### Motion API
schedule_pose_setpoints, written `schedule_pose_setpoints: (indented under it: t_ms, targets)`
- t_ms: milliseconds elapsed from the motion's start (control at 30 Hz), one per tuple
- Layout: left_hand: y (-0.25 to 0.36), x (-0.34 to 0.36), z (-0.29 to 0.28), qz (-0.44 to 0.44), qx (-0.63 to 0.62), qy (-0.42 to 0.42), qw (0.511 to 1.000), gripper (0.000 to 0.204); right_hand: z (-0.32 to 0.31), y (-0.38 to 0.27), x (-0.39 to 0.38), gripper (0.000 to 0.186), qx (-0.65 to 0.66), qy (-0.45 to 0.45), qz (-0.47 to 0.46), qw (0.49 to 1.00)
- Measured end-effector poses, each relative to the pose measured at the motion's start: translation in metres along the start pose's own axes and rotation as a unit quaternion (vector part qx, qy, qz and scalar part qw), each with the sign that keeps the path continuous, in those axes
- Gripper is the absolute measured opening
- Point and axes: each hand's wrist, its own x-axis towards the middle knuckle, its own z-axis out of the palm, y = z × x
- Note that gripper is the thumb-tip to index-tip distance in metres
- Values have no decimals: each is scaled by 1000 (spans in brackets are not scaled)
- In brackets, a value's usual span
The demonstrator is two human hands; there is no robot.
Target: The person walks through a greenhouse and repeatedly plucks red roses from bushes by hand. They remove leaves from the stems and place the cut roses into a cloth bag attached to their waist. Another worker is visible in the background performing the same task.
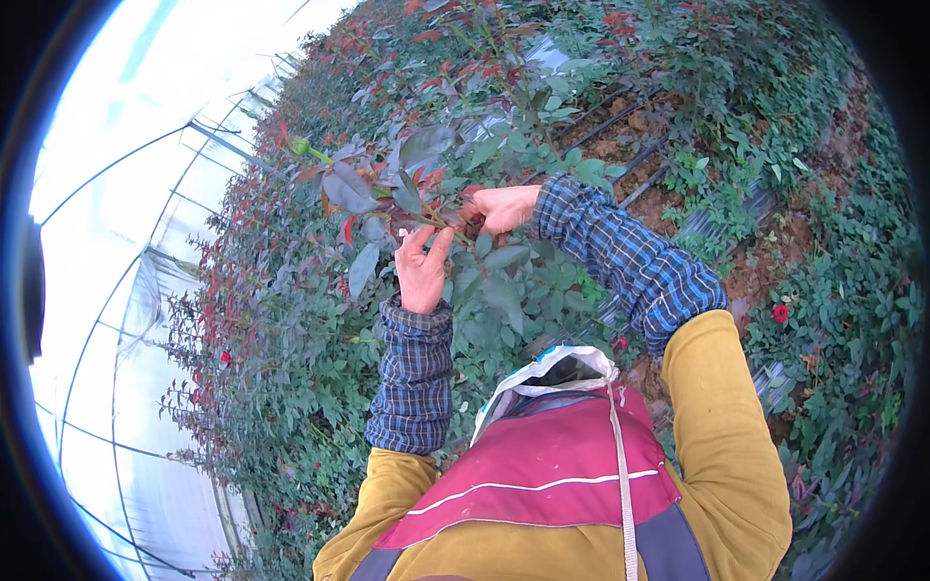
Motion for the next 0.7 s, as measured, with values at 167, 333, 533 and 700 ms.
schedule_pose_setpoints:
  t_ms: [167, 333, 533, 700]
  targets:
    - [-7, 5, -2, -9, 55, -4, 998, 28, -1, 5, -3, 24, -21, 22, -5, 1000]
    - [-11, 13, -3, 32, 44, -10, 998, 26, 3, -24, -24, 26, -20, 63, 20, 998]
    - [-12, 17, 2, 57, -29, -2, 998, 22, 16, 19, -9, 34, -30, 194, -68, 978]
    - [-29, 16, 3, 20, -4, 45, 999, 19, 31, 37, -6, 24, 216, 267, -72, 937]
